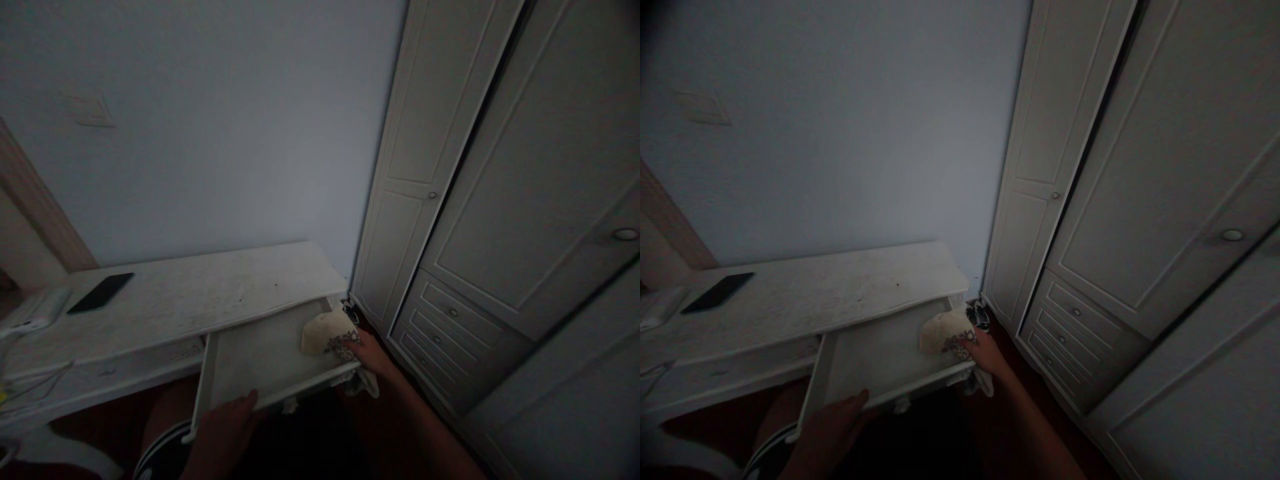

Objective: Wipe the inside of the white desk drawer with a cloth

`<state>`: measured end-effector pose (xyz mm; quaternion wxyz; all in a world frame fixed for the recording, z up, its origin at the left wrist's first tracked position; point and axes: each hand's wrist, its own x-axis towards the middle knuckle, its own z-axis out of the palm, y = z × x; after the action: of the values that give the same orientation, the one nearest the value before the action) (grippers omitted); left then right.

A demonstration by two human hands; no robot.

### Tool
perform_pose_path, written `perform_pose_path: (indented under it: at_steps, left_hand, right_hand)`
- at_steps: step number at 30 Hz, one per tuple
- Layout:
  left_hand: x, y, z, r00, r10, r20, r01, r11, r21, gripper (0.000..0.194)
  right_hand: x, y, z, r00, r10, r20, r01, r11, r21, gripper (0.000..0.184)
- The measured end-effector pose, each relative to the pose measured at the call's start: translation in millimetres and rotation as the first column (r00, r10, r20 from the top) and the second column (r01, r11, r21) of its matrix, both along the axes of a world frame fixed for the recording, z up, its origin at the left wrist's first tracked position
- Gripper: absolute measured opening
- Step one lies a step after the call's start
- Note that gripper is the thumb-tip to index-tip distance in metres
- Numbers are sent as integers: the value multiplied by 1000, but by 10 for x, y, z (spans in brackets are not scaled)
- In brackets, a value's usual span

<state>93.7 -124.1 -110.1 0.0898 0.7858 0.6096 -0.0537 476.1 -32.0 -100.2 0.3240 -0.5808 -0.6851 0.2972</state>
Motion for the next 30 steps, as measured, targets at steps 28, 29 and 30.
perform_pose_path:
  at_steps: [28, 29, 30]
  left_hand:
    - [-45, -38, 170, 1000, -7, -29, 4, 997, -73, 37]
    - [-48, -46, 181, 999, -2, -35, -1, 997, -80, 36]
    - [-48, -53, 186, 999, 0, -37, -3, 996, -90, 36]
  right_hand:
    - [-1647, -560, 192, 713, 259, 652, -491, 848, 199, 57]
    - [-1745, -584, 194, 727, 265, 634, -493, 844, 212, 56]
    - [-1811, -604, 194, 742, 275, 612, -493, 842, 219, 55]
